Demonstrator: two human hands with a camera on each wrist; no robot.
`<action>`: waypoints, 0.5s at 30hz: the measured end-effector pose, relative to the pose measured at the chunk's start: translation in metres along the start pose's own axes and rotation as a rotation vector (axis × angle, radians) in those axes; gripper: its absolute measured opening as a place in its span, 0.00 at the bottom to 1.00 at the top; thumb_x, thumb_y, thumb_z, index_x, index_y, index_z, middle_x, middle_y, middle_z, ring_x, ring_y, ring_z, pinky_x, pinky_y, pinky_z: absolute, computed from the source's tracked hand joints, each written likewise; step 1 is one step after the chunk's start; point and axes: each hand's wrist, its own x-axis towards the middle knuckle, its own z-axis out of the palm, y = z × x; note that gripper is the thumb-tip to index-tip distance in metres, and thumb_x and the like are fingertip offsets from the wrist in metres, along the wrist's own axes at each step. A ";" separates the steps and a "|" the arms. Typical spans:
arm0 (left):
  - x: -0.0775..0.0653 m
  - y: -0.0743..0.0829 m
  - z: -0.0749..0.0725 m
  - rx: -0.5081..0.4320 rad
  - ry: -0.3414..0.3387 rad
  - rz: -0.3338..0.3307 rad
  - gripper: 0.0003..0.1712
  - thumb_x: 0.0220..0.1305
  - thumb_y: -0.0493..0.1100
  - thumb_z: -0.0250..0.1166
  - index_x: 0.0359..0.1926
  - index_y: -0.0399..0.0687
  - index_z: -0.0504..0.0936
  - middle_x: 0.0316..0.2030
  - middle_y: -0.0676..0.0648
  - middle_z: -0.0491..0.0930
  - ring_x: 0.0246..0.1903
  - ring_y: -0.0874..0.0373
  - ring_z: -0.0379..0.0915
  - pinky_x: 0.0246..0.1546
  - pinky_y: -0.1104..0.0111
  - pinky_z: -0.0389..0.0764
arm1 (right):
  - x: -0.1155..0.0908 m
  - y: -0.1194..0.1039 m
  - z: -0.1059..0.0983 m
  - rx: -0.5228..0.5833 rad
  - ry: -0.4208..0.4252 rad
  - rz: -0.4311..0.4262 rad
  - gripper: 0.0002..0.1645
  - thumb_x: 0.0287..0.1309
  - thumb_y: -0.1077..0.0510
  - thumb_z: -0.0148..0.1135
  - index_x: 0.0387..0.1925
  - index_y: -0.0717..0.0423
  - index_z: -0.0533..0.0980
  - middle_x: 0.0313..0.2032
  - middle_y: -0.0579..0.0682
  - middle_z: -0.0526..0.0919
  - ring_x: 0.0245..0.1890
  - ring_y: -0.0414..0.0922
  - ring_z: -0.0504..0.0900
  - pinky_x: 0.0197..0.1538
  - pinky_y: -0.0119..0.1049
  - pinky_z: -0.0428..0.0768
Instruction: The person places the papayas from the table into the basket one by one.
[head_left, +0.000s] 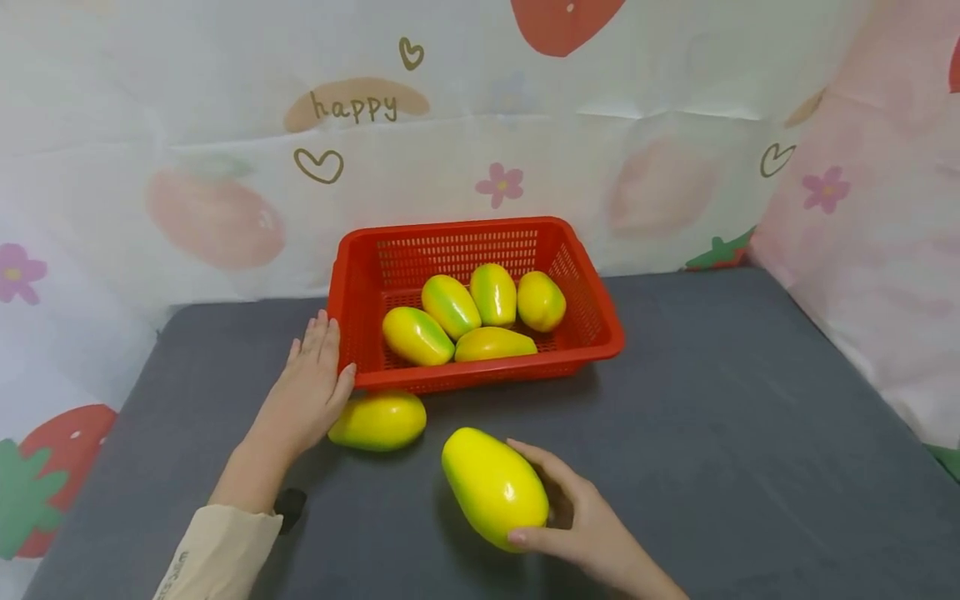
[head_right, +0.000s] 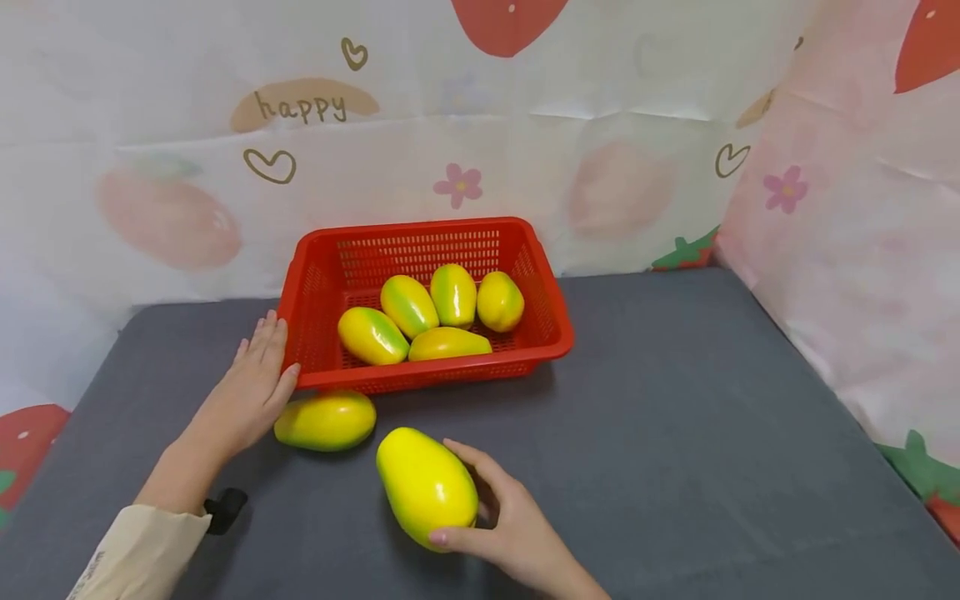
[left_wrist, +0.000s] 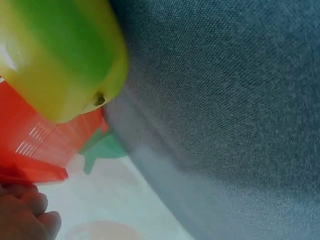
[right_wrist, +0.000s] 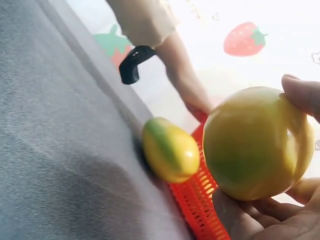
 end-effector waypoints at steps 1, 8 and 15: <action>0.000 -0.001 0.000 0.001 0.003 0.001 0.37 0.72 0.45 0.44 0.69 0.24 0.42 0.71 0.29 0.37 0.70 0.36 0.33 0.67 0.47 0.39 | 0.000 -0.001 0.000 0.001 0.001 0.004 0.42 0.55 0.59 0.66 0.69 0.51 0.59 0.65 0.56 0.63 0.55 0.52 0.70 0.51 0.38 0.77; -0.002 -0.003 0.000 -0.003 0.019 0.010 0.37 0.72 0.46 0.44 0.70 0.25 0.41 0.71 0.30 0.36 0.70 0.37 0.33 0.68 0.48 0.37 | 0.002 -0.005 0.002 0.013 0.002 0.020 0.41 0.54 0.59 0.67 0.68 0.46 0.61 0.64 0.53 0.65 0.55 0.53 0.70 0.52 0.40 0.76; 0.000 0.000 0.004 -0.016 0.024 0.018 0.38 0.72 0.45 0.44 0.69 0.24 0.41 0.70 0.28 0.37 0.70 0.36 0.33 0.67 0.47 0.38 | 0.003 -0.009 -0.002 0.010 0.014 -0.018 0.41 0.53 0.59 0.67 0.68 0.48 0.61 0.64 0.53 0.65 0.56 0.53 0.69 0.53 0.39 0.75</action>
